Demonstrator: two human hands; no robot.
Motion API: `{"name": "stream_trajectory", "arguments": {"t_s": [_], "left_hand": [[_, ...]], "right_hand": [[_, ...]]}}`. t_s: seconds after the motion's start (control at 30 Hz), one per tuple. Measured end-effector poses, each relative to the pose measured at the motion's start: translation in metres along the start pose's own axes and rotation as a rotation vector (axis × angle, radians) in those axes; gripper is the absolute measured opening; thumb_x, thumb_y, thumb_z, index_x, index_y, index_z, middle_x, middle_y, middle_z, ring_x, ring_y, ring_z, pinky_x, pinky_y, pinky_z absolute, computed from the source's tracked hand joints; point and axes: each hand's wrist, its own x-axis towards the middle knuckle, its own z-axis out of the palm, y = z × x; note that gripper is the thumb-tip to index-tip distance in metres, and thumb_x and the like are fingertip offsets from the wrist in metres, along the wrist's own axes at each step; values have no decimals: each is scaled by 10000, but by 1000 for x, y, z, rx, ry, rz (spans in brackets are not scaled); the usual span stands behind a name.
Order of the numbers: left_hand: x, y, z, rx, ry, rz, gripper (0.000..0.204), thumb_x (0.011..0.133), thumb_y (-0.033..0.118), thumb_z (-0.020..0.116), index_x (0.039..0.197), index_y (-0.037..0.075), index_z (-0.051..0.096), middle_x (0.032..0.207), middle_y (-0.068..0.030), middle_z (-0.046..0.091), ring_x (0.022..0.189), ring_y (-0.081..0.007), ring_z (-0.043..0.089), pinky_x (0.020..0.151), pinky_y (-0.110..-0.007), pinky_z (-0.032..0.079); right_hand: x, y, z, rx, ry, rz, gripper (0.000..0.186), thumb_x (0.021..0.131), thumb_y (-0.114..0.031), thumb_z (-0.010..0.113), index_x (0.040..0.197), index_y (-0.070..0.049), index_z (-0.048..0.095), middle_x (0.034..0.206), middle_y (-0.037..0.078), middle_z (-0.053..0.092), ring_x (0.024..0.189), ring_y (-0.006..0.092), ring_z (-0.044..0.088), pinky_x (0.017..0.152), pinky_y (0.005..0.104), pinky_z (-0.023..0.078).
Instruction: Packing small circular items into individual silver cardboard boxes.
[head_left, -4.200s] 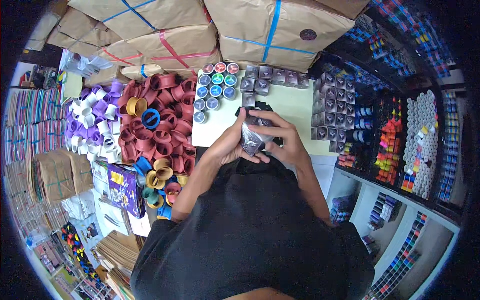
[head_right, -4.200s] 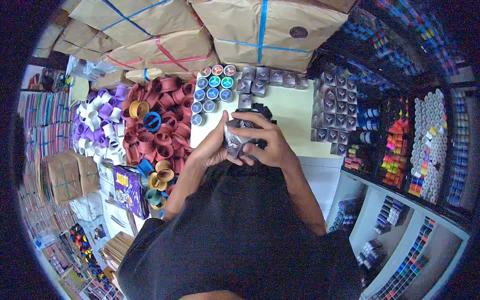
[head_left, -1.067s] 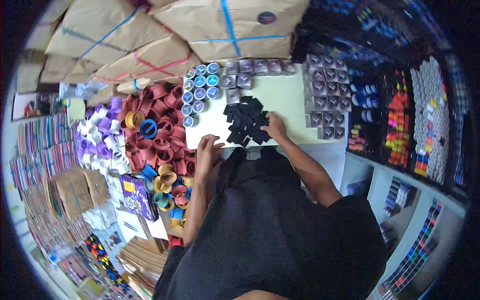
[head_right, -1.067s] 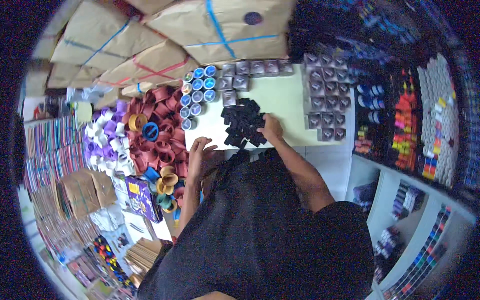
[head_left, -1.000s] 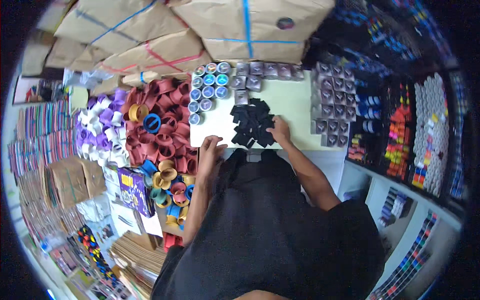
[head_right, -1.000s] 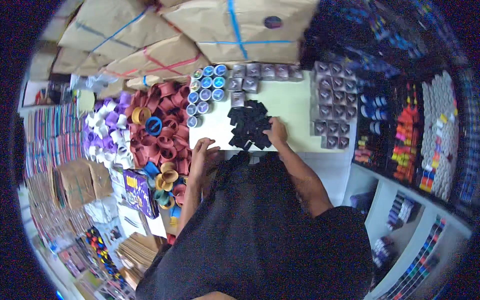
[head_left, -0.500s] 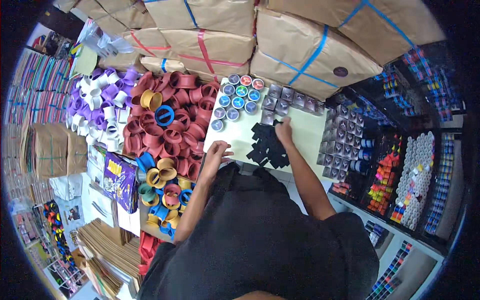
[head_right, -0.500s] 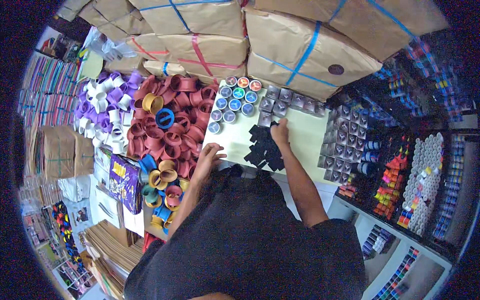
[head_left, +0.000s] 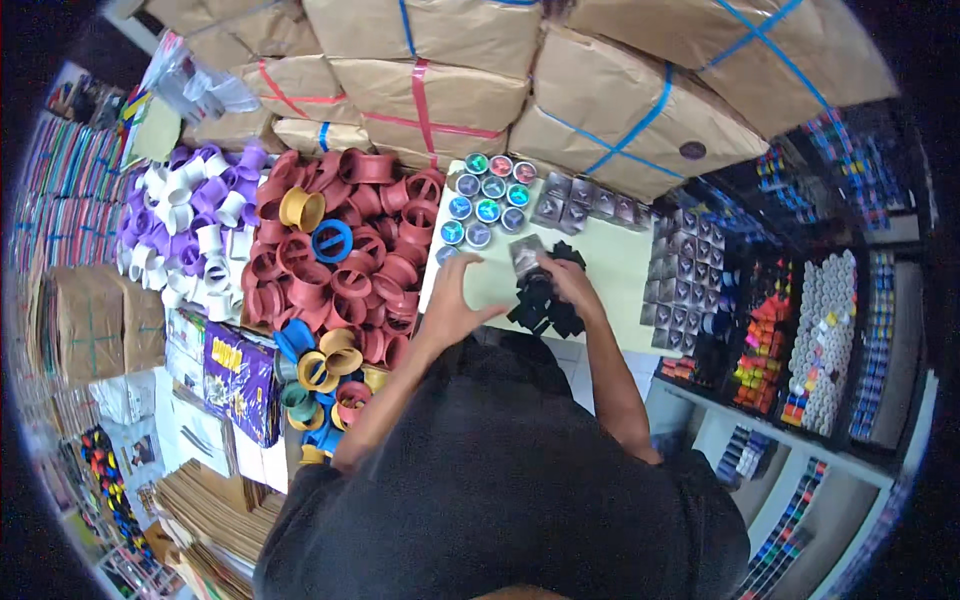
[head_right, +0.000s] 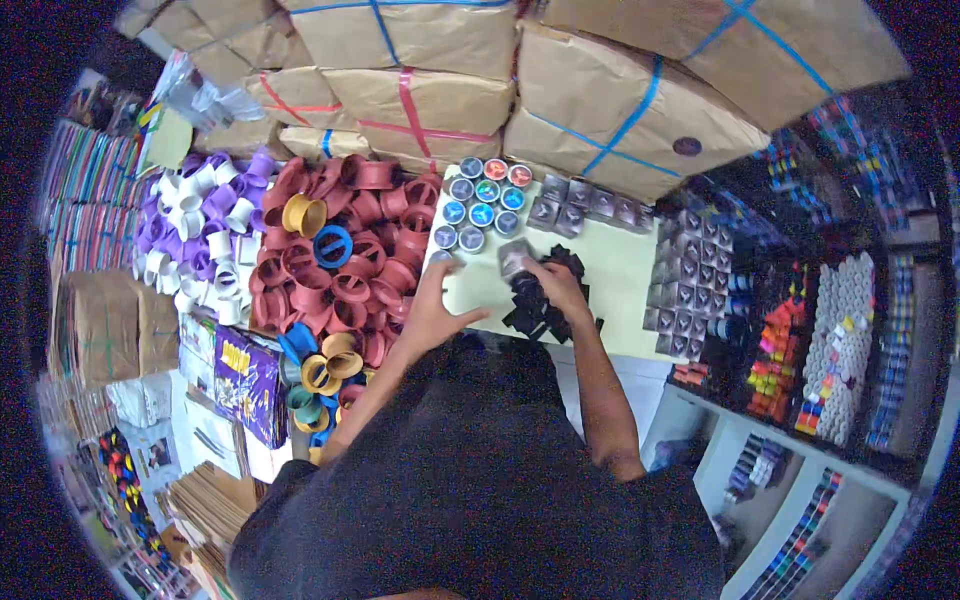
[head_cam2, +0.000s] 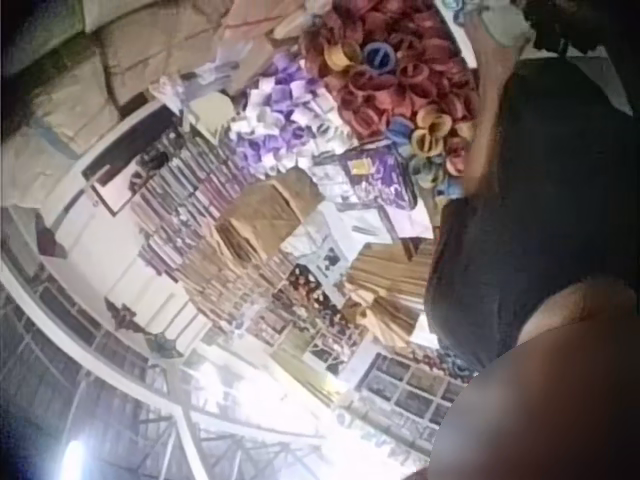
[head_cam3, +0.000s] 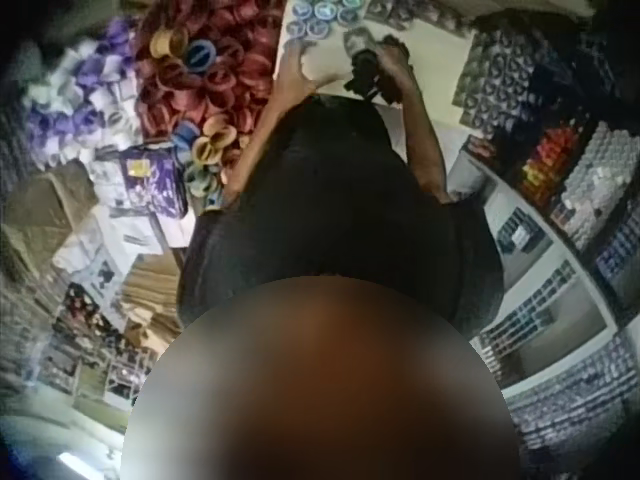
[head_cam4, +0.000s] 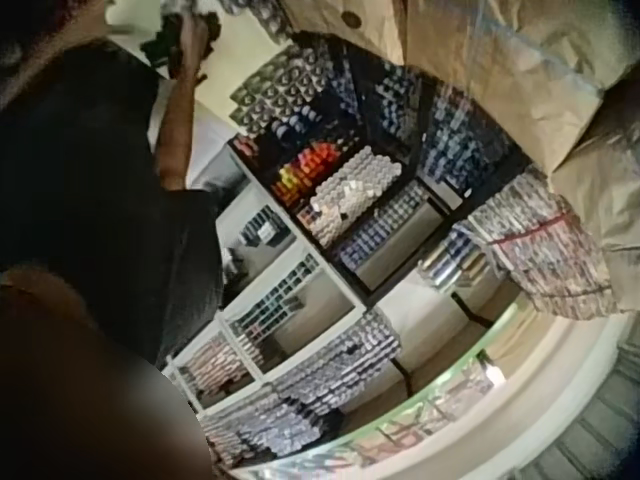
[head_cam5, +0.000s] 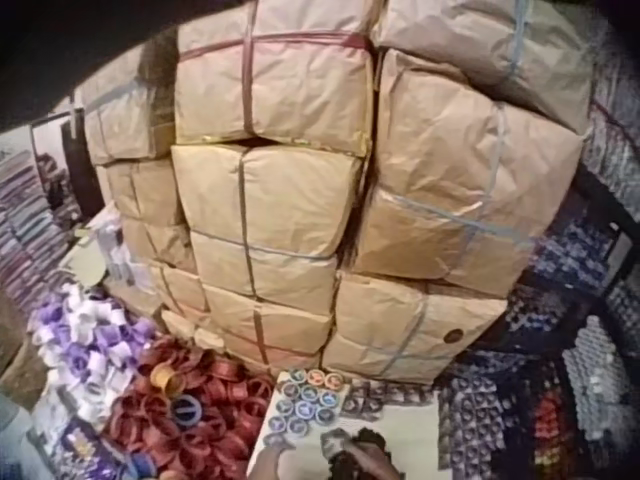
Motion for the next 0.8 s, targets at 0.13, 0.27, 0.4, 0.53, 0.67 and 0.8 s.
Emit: {"name": "stream_trajectory", "arguments": {"t_s": [0.13, 0.27, 0.4, 0.53, 0.67, 0.8], "left_hand": [[36, 49, -8, -14, -201, 208, 979, 590, 275, 950, 1415, 95, 454, 1397, -208, 470, 1300, -419, 475, 1073, -462, 436], [50, 58, 4, -298, -240, 110, 821, 694, 205, 916, 1373, 73, 474, 1265, -170, 614, 1146, -311, 629, 962, -399, 528], [51, 66, 8, -525, -254, -36, 739, 759, 214, 890, 1360, 82, 480, 1185, -105, 646, 1073, -202, 645, 893, -372, 556], [46, 60, 13, -595, -310, -1, 556, 775, 213, 868, 1219, 24, 592, 1126, -83, 650, 1003, -164, 649, 888, -344, 538], [48, 72, -6, -575, -477, 80, 499, 758, 184, 864, 1163, 22, 620, 922, -65, 719, 914, -140, 674, 918, -299, 507], [45, 89, -6, -732, -395, -174, 540, 776, 85, 849, 1226, 36, 555, 1094, -106, 684, 883, -135, 685, 754, -274, 554]], "right_hand": [[-78, -48, -9, 235, -222, 23, 565, 988, -639, 483, 847, -114, 638, 669, -78, 442, 539, 54, 362, 504, 250, 278], [-111, -53, -8, 365, -76, -137, 633, 1071, -591, 277, 819, -101, 587, 610, -66, 400, 517, 64, 348, 507, 256, 297], [-133, -51, -15, 483, 6, -364, 523, 1103, -453, 333, 899, -31, 566, 608, -64, 378, 530, 50, 336, 497, 230, 269], [-161, -70, -16, 196, 270, -613, 237, 1043, -193, 515, 1188, -40, 625, 800, -7, 504, 612, 64, 428, 548, 233, 351], [-178, -92, -32, -46, 0, -843, 596, 835, -130, 757, 1400, -76, 576, 1212, 46, 608, 1002, 127, 592, 847, 240, 467], [-165, -84, -47, -56, -90, -761, 615, 808, -142, 793, 1383, -69, 588, 1151, 44, 656, 990, 111, 594, 889, 262, 475]]}}
